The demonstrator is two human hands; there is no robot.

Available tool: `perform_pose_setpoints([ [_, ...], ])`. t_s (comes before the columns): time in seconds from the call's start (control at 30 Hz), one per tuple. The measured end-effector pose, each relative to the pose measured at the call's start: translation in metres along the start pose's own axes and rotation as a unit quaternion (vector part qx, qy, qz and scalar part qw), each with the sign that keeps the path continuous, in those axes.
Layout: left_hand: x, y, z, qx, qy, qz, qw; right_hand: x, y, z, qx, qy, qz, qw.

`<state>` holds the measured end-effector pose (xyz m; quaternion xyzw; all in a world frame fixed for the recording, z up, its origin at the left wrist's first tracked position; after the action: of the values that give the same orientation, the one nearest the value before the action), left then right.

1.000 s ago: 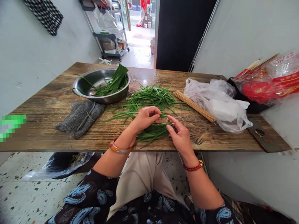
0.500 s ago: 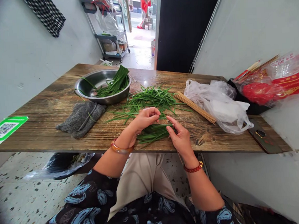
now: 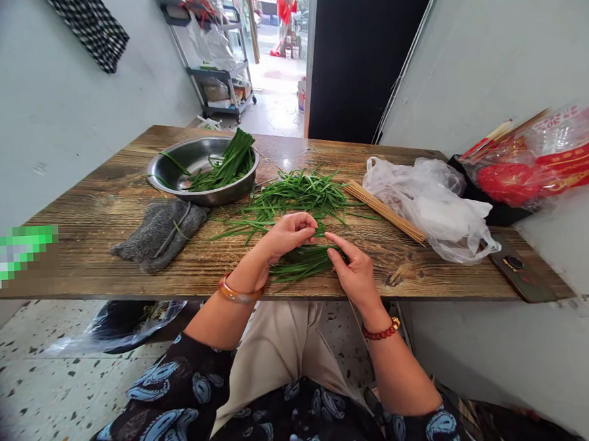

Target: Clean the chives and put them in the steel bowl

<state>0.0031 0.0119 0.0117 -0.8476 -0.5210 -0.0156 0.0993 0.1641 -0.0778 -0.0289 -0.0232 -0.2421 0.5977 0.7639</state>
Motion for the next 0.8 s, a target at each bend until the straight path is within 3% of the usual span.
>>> perform_pose_setpoints([
  [0.3,0.0003,-0.001,0.0005,0.0,0.008,0.021,1.0,0.0006,-0.0006,0.0027,-0.015,0.01,-0.01,1.0],
  [0.5,-0.0016,-0.0008,-0.0057,-0.031,-0.009,-0.03,0.999,0.0012,0.0003,0.0031,-0.032,0.008,-0.019,0.999],
  [0.8,-0.0038,-0.0013,-0.0079,-0.02,-0.032,-0.035,0.999,0.0061,0.0043,-0.0007,-0.118,-0.028,-0.072,0.99],
])
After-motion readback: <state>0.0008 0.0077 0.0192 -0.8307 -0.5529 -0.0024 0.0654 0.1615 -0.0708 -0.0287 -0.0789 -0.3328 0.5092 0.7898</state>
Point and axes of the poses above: each hand's wrist, its own x-axis towards the middle knuckle, its own y-axis out of the palm, z = x × y, the point moved 1 cm from there along x, towards the middle knuckle, and after that the axes turned 3 degrees about -z, right-handed, at the moved point
